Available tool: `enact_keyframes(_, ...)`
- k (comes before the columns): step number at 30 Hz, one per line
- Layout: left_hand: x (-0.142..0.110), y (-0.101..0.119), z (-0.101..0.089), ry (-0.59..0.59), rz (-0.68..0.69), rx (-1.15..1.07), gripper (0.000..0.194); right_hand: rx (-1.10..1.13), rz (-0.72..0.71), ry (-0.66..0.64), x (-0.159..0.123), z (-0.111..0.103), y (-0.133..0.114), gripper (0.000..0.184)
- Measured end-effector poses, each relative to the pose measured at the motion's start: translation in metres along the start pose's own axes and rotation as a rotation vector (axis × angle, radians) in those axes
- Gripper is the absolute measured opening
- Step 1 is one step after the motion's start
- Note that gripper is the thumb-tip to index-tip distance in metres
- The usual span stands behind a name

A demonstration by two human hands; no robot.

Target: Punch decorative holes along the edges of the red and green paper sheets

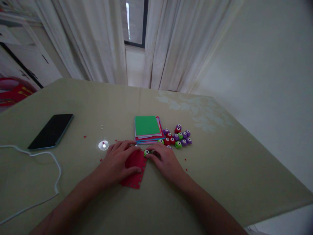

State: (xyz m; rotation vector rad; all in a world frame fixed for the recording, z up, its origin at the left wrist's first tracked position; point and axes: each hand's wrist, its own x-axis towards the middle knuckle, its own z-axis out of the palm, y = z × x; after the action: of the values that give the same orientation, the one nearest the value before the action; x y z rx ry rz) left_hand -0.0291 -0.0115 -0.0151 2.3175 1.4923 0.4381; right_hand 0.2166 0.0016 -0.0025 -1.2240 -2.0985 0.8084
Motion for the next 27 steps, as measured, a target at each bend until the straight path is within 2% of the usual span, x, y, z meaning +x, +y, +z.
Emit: enact_keyframes(27,0.001,0.0044,0.0008,0.036,0.026,-0.027,0.057,-0.012,-0.032,-0.007,-0.0003,-0.0002,-0.0012,0.018)
